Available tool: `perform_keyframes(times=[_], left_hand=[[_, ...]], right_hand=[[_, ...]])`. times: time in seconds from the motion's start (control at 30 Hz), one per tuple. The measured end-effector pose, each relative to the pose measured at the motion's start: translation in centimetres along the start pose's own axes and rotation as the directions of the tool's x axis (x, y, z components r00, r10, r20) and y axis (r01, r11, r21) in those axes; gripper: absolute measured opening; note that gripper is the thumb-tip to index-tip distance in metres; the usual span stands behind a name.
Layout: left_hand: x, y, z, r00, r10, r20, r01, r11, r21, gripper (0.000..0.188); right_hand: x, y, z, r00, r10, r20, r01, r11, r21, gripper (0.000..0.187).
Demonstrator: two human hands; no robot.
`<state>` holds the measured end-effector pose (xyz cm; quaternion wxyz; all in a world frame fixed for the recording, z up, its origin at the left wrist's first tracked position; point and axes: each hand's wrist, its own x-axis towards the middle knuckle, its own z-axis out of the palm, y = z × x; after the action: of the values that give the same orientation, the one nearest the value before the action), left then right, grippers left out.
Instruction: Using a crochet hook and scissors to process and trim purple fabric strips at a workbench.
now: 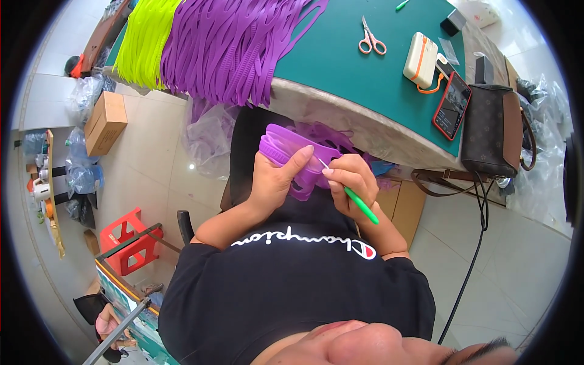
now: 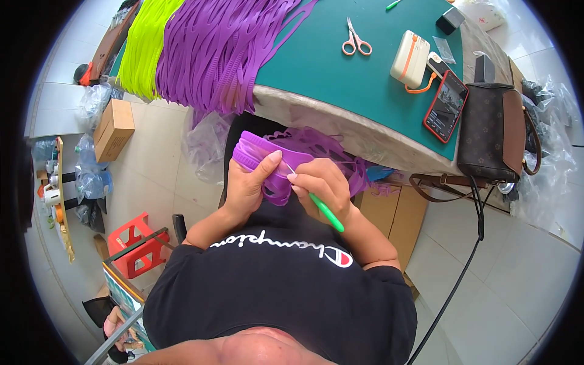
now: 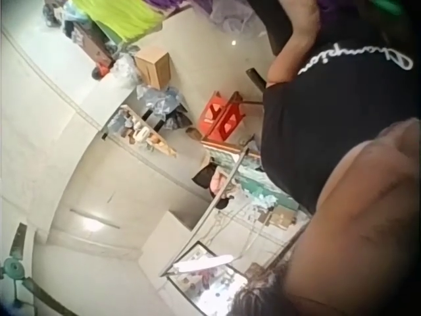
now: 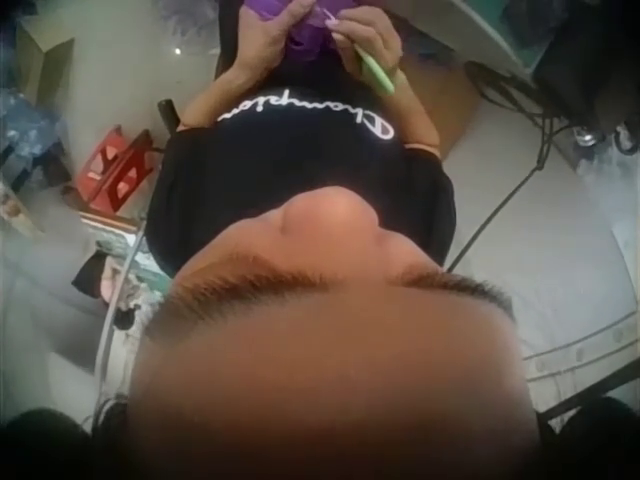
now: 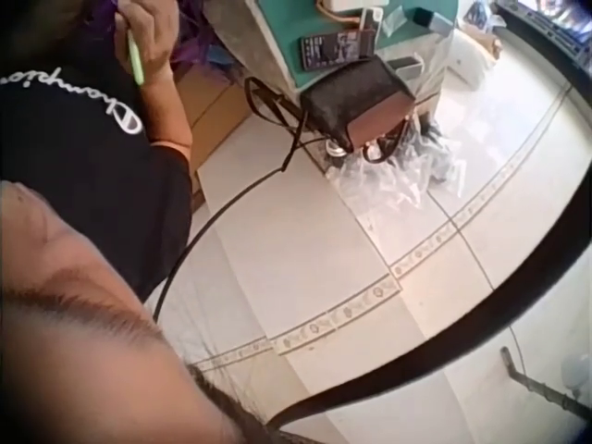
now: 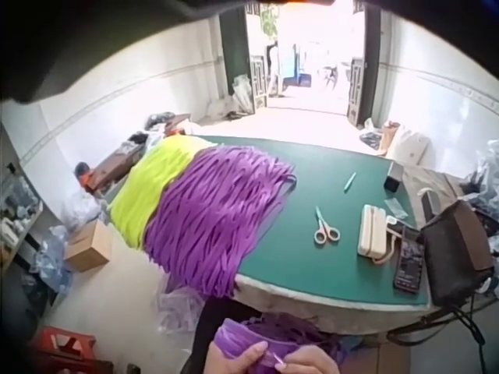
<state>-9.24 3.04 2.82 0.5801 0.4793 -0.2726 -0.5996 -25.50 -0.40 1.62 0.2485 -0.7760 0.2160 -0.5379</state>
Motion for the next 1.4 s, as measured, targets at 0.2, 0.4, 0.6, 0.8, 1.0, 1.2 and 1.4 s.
perform_keyframes(times=[0.2,0.4,0.6,0.8,1.0,1.2,1.4], left_hand=[[-0.2,0.3,0.0,0.999,0.043,-0.017,-0.041,0.996,0.075,0.005],[-0.3,0.4,0.1,0.998,0.061,-0.016,-0.060,0.995,0.076,0.005],[-0.5,0.6,0.4,0.986,0.162,-0.035,-0.153,0.971,0.185,0.008],[-0.5,0.5,0.3,0.953,0.292,-0.075,-0.244,0.893,0.379,0.009],[0.8,0.9,-1.3,0.996,-0.033,0.088,0.037,0.999,-0.039,0.009],[0.4,2.0,-0.6,0.979,-0.134,0.155,0.139,0.990,-0.019,0.015],[0.6,1.5,-1.7,0.970,-0.134,0.204,0.099,0.980,0.175,0.024]], right_hand=[[0.5,0.2,0.3,0.995,-0.092,0.050,0.095,0.994,-0.057,0.014],[0.8,0.2,0.4,0.991,-0.112,0.068,0.118,0.989,-0.092,0.028],[1.2,-0.6,0.3,0.992,-0.059,0.108,0.078,0.979,-0.189,0.027],[1.6,-1.3,-0.5,0.940,0.244,0.238,-0.176,0.945,-0.276,0.009],[1.4,-0.1,-0.9,0.896,0.443,0.024,-0.435,0.868,0.238,0.005],[1.7,0.9,0.7,0.722,0.644,0.254,-0.667,0.550,0.503,0.027],[1.8,1.1,0.6,0.675,0.653,0.344,-0.679,0.367,0.636,0.026]])
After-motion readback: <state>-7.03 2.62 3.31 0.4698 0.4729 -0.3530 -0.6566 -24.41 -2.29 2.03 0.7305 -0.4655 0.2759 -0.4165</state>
